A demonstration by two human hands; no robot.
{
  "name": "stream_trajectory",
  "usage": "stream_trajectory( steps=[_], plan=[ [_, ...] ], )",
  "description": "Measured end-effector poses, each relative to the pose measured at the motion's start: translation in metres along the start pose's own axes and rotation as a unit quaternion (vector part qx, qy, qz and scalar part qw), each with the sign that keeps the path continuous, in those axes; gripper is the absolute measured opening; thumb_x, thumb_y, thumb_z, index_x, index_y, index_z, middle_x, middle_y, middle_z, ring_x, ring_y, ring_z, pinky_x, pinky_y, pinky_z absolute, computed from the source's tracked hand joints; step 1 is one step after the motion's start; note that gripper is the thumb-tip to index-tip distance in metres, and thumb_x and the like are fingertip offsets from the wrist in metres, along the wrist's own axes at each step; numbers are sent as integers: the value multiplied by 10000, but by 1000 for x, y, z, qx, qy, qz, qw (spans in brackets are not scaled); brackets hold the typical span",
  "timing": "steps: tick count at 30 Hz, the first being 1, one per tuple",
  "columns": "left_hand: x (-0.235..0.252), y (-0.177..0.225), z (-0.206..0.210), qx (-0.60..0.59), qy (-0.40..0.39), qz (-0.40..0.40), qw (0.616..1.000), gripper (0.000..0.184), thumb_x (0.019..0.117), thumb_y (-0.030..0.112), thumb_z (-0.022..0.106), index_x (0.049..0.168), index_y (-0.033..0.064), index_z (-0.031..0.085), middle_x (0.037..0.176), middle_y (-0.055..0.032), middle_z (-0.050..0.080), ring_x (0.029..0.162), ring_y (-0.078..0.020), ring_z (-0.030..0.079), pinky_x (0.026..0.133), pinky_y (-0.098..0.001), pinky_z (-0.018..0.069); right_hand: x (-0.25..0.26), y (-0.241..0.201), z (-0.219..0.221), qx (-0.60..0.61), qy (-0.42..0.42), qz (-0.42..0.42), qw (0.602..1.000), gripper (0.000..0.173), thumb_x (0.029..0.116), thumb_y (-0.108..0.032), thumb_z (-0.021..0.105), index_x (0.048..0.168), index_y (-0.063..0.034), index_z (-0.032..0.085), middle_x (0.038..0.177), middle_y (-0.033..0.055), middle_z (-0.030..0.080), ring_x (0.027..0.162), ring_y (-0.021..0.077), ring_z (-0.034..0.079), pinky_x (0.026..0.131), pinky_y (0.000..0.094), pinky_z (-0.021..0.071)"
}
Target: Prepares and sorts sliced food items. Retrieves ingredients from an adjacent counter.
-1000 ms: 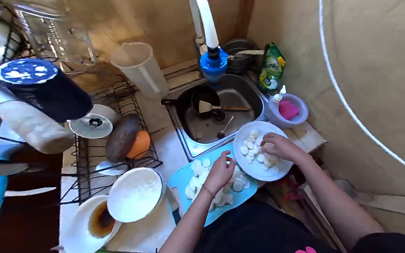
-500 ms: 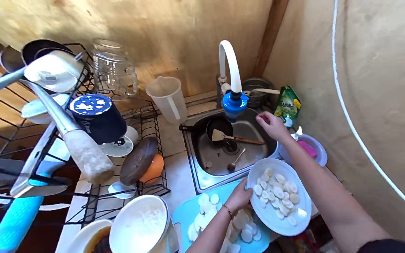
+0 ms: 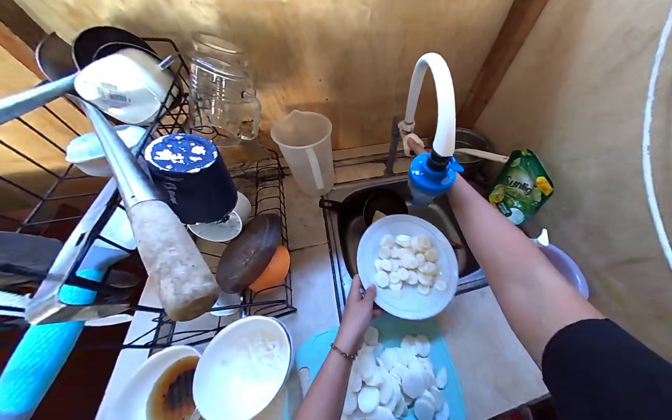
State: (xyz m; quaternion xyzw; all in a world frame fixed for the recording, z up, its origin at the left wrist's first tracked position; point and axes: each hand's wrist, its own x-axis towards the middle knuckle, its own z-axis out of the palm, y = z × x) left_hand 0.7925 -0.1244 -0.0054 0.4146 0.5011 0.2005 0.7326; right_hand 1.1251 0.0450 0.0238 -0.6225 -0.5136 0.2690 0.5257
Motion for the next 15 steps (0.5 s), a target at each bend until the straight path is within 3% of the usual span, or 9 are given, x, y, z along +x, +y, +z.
stream_trajectory(
  steps=[1, 2, 4, 5, 7, 9, 13, 14, 15],
  plan=[
    [7, 1, -2, -15, 13, 4, 1000, 484, 1102, 106, 410, 1559, 70, 255, 1242, -225, 617, 908, -245, 721, 747, -379, 617, 19, 2, 4, 36, 40, 139, 989, 459, 1106, -224, 481, 1467, 58, 451, 1447, 196, 553, 1271, 168, 573, 1085, 278, 445],
    [13, 2, -3, -27, 23, 9, 999, 506, 1099, 97, 415, 1570, 76, 233, 1272, -235, 602, 923, -257, 720, 749, -385, 619, 41, 27, 7, -3, 71, 171, 983, 476, 1085, -256, 532, 1458, 36, 487, 1448, 186, 565, 1310, 188, 561, 1128, 321, 425],
    [26, 3, -5, -46, 35, 13, 998, 549, 1093, 73, 419, 1586, 80, 179, 1325, -250, 561, 950, -266, 717, 753, -384, 623, 69, 94, 8, -168, 101, 98, 976, 541, 1059, -306, 558, 1401, 112, 523, 1384, 306, 586, 1322, 357, 572, 1143, 467, 420],
    [32, 3, -5, -54, 40, 15, 998, 564, 1089, 62, 423, 1590, 83, 164, 1336, -257, 549, 951, -270, 719, 748, -382, 627, 65, 101, 6, -242, 118, 79, 960, 581, 1024, -361, 600, 1365, 108, 561, 1323, 321, 621, 1263, 400, 609, 1091, 514, 459],
    [43, 5, -3, -70, 43, 11, 997, 581, 1085, 48, 424, 1594, 95, 149, 1378, -264, 509, 975, -283, 709, 755, -386, 623, 49, 29, -10, -333, 12, 234, 914, 704, 956, -396, 706, 1511, -50, 445, 1509, 222, 498, 1389, 350, 511, 1124, 532, 444],
    [51, 7, 1, -86, 46, 3, 995, 573, 1084, 44, 422, 1589, 108, 160, 1408, -260, 482, 1005, -293, 697, 767, -389, 619, 31, 24, -5, -388, 87, 157, 904, 839, 825, -300, 849, 1525, -72, 448, 1506, 283, 469, 1350, 440, 521, 1053, 605, 467],
    [66, 9, 13, -114, 45, -4, 992, 550, 1090, 57, 409, 1584, 115, 172, 1428, -255, 465, 1034, -304, 686, 780, -403, 617, 11, 5, -3, -440, 82, 164, 879, 760, 891, -326, 773, 1535, -105, 436, 1520, 228, 486, 1351, 394, 533, 1044, 562, 484],
    [69, 8, 16, -119, 42, -6, 992, 556, 1092, 62, 407, 1589, 116, 164, 1439, -257, 457, 1049, -310, 680, 793, -408, 614, -11, -11, -3, -418, 67, 172, 889, 733, 922, -284, 751, 1545, -96, 413, 1541, 214, 462, 1379, 365, 509, 1086, 529, 463],
    [72, 7, 19, -126, 41, -9, 991, 562, 1095, 68, 403, 1596, 119, 154, 1445, -263, 451, 1059, -318, 675, 802, -414, 610, -36, -3, 1, -371, 104, 113, 916, 677, 902, -188, 735, 1500, -38, 454, 1493, 241, 481, 1343, 367, 523, 1076, 509, 470]
  ],
)
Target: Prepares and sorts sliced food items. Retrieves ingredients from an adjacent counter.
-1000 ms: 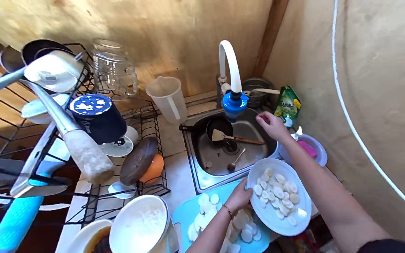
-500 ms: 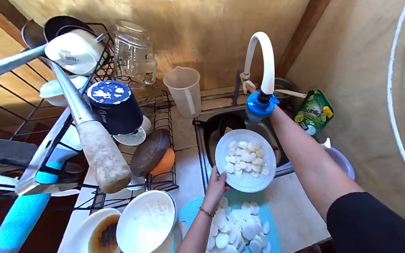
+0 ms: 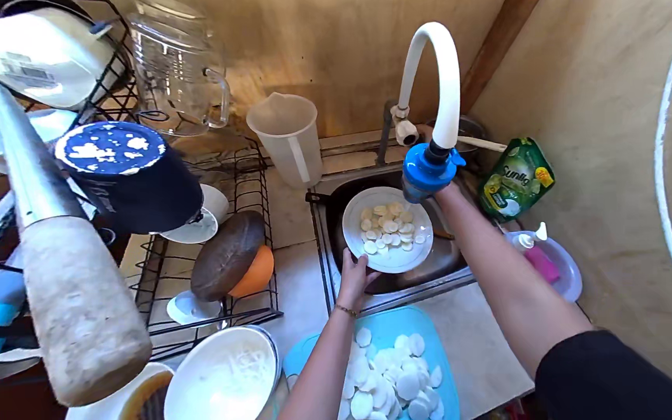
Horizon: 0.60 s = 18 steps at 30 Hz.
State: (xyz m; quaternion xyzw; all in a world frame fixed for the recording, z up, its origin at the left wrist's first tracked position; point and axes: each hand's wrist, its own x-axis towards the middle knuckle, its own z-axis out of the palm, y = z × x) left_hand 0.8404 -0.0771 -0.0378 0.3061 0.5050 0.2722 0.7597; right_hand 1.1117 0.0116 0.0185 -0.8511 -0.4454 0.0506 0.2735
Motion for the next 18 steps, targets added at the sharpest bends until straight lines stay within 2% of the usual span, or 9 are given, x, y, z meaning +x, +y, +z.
stream_trajectory(
  steps=[2, 4, 7, 8, 10, 12, 14, 16, 18],
  plan=[
    [6, -4, 5, -14, 2, -7, 1000, 550, 1098, 74, 394, 1593, 122, 159, 1412, -259, 470, 1036, -308, 676, 789, -402, 606, -45, 24, 32, 261, 68, -25, 963, 527, 917, -41, 690, 1396, 82, 507, 1356, 263, 582, 1256, 302, 586, 1069, 427, 486],
    [11, -7, 9, -29, 11, -18, 999, 536, 1099, 73, 393, 1585, 124, 174, 1380, -255, 487, 1017, -299, 674, 780, -393, 600, -88, 7, 31, 402, -78, 115, 905, 356, 1028, -43, 574, 1361, 74, 525, 1229, 212, 632, 1041, 200, 641, 927, 351, 538],
    [15, -11, 12, -33, 11, -25, 999, 541, 1099, 68, 387, 1589, 121, 164, 1401, -257, 465, 1034, -299, 661, 795, -391, 593, -103, -17, 31, 474, -252, 214, 816, 252, 1043, 20, 492, 1277, 85, 556, 1091, 149, 625, 834, 145, 629, 811, 294, 556],
    [15, -12, 12, -34, 11, -26, 999, 545, 1098, 67, 389, 1590, 121, 161, 1409, -259, 458, 1041, -304, 659, 799, -395, 593, -102, -18, 32, 476, -268, 206, 812, 246, 1033, 30, 502, 1262, 85, 573, 1048, 138, 632, 810, 138, 623, 800, 287, 552],
    [16, -13, 12, -31, 10, -23, 999, 537, 1098, 69, 390, 1585, 122, 173, 1398, -256, 470, 1028, -301, 666, 790, -391, 597, -98, -17, 27, 431, -248, 140, 856, 211, 1047, -38, 547, 1219, 67, 609, 941, 105, 663, 756, 114, 642, 751, 269, 568],
    [16, -12, 12, -30, 9, -22, 999, 528, 1098, 73, 391, 1581, 122, 183, 1372, -251, 489, 1001, -292, 674, 771, -383, 599, -94, -10, 18, 282, -193, 57, 938, 269, 1052, -163, 593, 1213, 47, 644, 977, 149, 698, 826, 185, 675, 805, 351, 575],
    [15, -12, 12, -32, 7, -19, 999, 533, 1098, 78, 397, 1584, 125, 181, 1361, -251, 500, 985, -288, 681, 760, -379, 602, -94, -5, 8, 96, -190, 38, 976, 476, 1001, -370, 672, 1293, 5, 647, 1228, 252, 676, 1155, 384, 653, 1019, 562, 495],
    [15, -9, 13, -30, 1, -13, 999, 553, 1098, 81, 405, 1593, 124, 164, 1387, -257, 487, 1006, -295, 678, 774, -386, 601, -97, 3, 13, -32, -282, 1, 959, 747, 891, -577, 735, 1473, -146, 555, 1475, 289, 504, 1399, 482, 429, 1135, 664, 332],
    [14, -6, 15, -18, -6, -4, 1000, 558, 1097, 77, 406, 1596, 117, 159, 1399, -261, 482, 1018, -298, 676, 784, -393, 601, -105, 10, 31, -96, -341, -69, 933, 840, 862, -673, 699, 1562, -278, 452, 1598, 291, 343, 1471, 545, 262, 1121, 743, 234]
  ],
)
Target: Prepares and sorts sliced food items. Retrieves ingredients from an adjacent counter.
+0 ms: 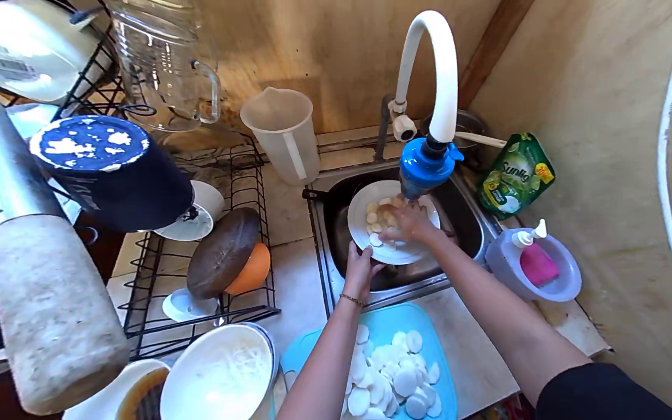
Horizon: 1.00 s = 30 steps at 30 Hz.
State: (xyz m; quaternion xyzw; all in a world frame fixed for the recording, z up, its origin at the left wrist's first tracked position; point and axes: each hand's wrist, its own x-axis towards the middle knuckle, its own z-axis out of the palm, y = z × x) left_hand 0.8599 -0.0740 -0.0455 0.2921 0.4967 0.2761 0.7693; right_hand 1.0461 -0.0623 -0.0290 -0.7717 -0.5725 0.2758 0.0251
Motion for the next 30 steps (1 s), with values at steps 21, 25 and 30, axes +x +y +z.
stream_trajectory(
  steps=[21, 25, 30],
  plan=[
    [-15, 6, -12, 4, 6, 34, 999, 505, 1097, 70, 399, 1567, 89, 215, 1351, -251, 512, 983, -285, 691, 761, -385, 610, -30, 10, -13, 53, 50, -92, 993, 418, 1105, -335, 456, 1486, -212, 576, 1592, 204, 431, 1485, 404, 377, 1234, 568, 242],
    [-19, 7, -13, -1, 14, 44, 999, 528, 1097, 73, 404, 1579, 92, 188, 1378, -260, 497, 1006, -294, 690, 773, -393, 611, -45, -3, 23, 53, 63, -16, 996, 839, 1020, -506, 565, 1641, -62, 220, 1680, 317, 89, 1571, 462, 106, 1269, 533, 198],
    [-22, 2, -18, 5, 22, 36, 999, 501, 1096, 66, 402, 1558, 78, 210, 1327, -255, 520, 959, -286, 696, 749, -379, 611, -35, -23, 23, 111, 92, -2, 990, 558, 999, -197, 632, 1516, -53, 478, 1545, 329, 402, 1457, 498, 354, 1202, 543, 323]
  ],
)
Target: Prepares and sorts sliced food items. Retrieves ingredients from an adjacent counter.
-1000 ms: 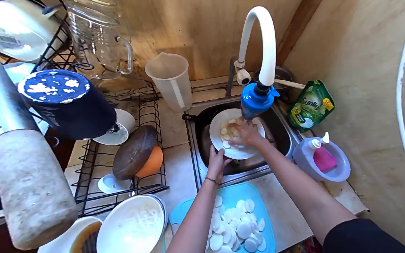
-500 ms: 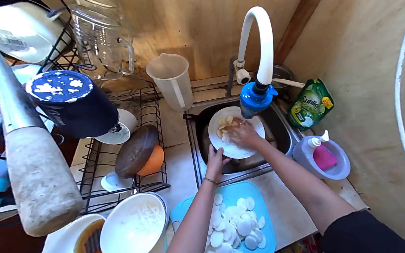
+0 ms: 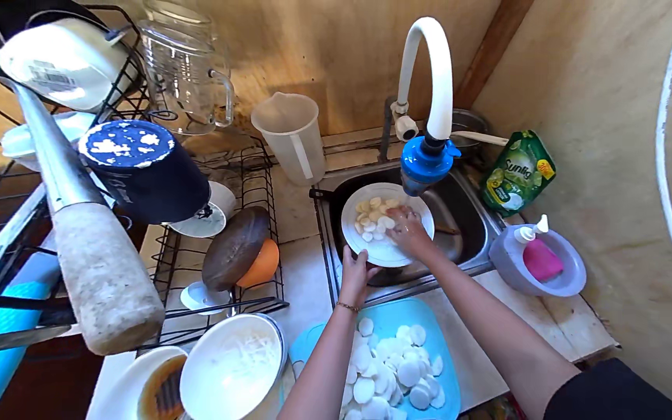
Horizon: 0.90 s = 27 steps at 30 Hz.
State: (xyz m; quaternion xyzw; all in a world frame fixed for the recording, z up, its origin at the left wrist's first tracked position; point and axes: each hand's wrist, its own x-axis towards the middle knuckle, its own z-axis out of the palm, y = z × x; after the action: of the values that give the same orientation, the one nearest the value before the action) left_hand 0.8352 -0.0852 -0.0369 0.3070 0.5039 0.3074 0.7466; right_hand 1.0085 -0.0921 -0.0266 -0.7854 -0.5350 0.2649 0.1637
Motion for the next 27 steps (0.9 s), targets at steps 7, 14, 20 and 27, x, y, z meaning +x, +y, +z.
stream_trajectory(
  steps=[7, 14, 20, 27],
  plan=[
    [-8, -12, -3, -4, -21, -6, 1000, 521, 1093, 67, 409, 1570, 81, 199, 1310, -241, 540, 931, -259, 702, 736, -360, 613, 30, 8, -32, -13, -10, -49, 999, 429, 995, -367, 681, 1263, -31, 682, 1291, 252, 649, 1283, 449, 559, 1102, 606, 410],
    [-10, -10, 1, -15, -18, -7, 1000, 506, 1092, 57, 407, 1558, 79, 210, 1255, -231, 558, 892, -252, 705, 716, -347, 612, 41, -13, -4, -54, -81, -66, 993, 513, 960, -374, 722, 1410, -161, 596, 1449, 298, 489, 1351, 500, 457, 1055, 650, 417],
    [-12, -9, -9, 2, -18, 2, 1000, 498, 1092, 58, 409, 1554, 73, 224, 1272, -230, 561, 906, -248, 709, 721, -349, 616, 33, 1, -33, -16, -93, -115, 989, 313, 1048, -190, 595, 1320, -53, 667, 1368, 187, 640, 1323, 371, 566, 1139, 570, 397],
    [-14, -1, -9, 7, -17, 9, 1000, 504, 1090, 54, 412, 1556, 74, 221, 1272, -227, 562, 920, -243, 708, 727, -347, 615, 21, 14, -18, -60, -85, -124, 987, 455, 986, -331, 690, 1395, -138, 641, 1512, 258, 478, 1398, 474, 432, 1165, 624, 318]
  ],
)
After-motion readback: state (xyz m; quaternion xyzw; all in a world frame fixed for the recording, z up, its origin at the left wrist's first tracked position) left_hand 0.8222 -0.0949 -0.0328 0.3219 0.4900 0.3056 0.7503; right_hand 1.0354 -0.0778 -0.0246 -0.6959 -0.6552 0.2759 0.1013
